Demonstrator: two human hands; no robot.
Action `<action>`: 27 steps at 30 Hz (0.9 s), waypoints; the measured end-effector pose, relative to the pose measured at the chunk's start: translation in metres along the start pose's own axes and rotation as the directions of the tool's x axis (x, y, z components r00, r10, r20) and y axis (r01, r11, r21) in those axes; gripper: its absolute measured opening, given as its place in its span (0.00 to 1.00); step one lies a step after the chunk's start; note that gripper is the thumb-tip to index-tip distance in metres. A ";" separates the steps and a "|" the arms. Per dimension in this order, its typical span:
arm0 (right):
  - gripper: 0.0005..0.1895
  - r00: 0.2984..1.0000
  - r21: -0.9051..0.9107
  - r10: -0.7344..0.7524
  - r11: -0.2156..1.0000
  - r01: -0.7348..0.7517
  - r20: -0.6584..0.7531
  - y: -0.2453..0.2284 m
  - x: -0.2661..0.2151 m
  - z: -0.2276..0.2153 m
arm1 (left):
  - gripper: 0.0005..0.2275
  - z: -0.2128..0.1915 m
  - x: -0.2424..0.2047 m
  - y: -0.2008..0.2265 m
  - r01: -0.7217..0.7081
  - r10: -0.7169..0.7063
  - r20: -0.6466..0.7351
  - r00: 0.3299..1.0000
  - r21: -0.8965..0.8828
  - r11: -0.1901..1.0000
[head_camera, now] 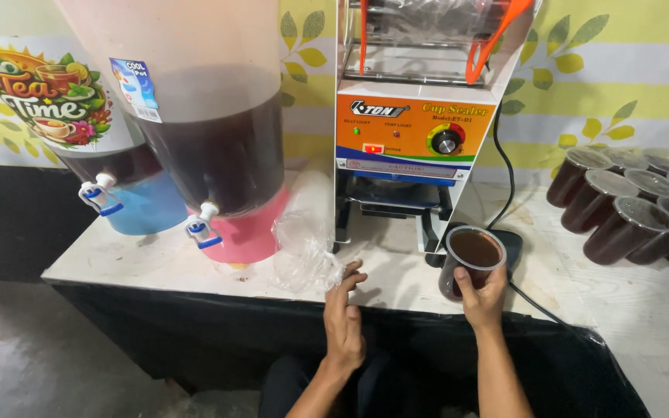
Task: Sealing a plastic tea cup using a manual cup sealing machine
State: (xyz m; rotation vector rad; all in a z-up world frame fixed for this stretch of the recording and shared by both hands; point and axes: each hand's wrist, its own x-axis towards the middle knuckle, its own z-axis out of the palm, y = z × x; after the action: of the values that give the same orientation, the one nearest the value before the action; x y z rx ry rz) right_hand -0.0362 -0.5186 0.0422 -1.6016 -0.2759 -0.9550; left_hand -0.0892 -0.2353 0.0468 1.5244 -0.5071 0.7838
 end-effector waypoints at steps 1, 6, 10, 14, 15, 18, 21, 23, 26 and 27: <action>0.45 1.000 -0.002 -0.003 1.000 0.003 -0.003 -0.002 -0.002 0.000 | 0.37 0.002 0.003 0.003 -0.003 0.003 0.001 1.000 -0.003 1.000; 0.49 0.992 -0.002 0.112 0.994 -0.112 -0.060 -0.021 -0.004 0.006 | 0.41 0.015 0.029 0.013 0.237 -0.197 0.172 0.965 -0.256 0.937; 0.53 0.987 -0.126 0.146 0.980 -0.154 -0.072 -0.037 -0.007 0.009 | 0.42 0.024 0.042 0.010 0.290 -0.230 0.243 0.943 -0.253 0.923; 0.56 0.977 -0.239 0.173 0.951 -0.199 -0.125 -0.046 -0.007 0.010 | 0.42 0.033 0.047 -0.001 0.332 -0.281 0.217 0.935 -0.249 0.910; 0.60 0.979 -0.270 0.158 0.944 -0.188 -0.130 -0.047 -0.007 0.009 | 0.41 0.034 0.048 -0.004 0.353 -0.306 0.211 0.928 -0.245 0.903; 0.66 0.987 -0.358 -0.076 0.933 0.022 -0.139 -0.025 -0.015 0.009 | 0.35 0.037 0.050 -0.021 0.313 -0.259 0.196 0.946 -0.334 0.889; 0.72 0.971 -0.347 -0.164 0.933 0.096 -0.172 -0.019 -0.014 0.003 | 0.31 0.041 0.057 -0.024 0.397 -0.345 0.200 0.917 -0.380 0.835; 0.64 0.935 -0.407 -0.261 0.901 0.147 -0.239 -0.027 -0.019 -0.001 | 0.32 0.045 0.064 -0.023 0.441 -0.386 0.213 0.897 -0.430 0.788; 0.51 0.826 -0.509 -0.471 0.816 0.274 -0.310 -0.067 -0.032 0.016 | 0.32 0.050 0.076 -0.014 0.519 -0.467 0.242 0.851 -0.529 0.671; 0.44 0.754 -0.546 -0.578 0.759 0.355 -0.312 -0.084 -0.038 0.026 | 0.32 0.051 0.080 -0.010 0.548 -0.506 0.253 0.825 -0.579 0.604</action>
State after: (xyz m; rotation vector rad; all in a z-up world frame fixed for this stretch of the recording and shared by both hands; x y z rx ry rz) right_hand -0.1036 -0.4594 0.0764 -1.6825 -0.1287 -1.9012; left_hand -0.0198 -0.2737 0.0996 0.9635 -0.2834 0.0560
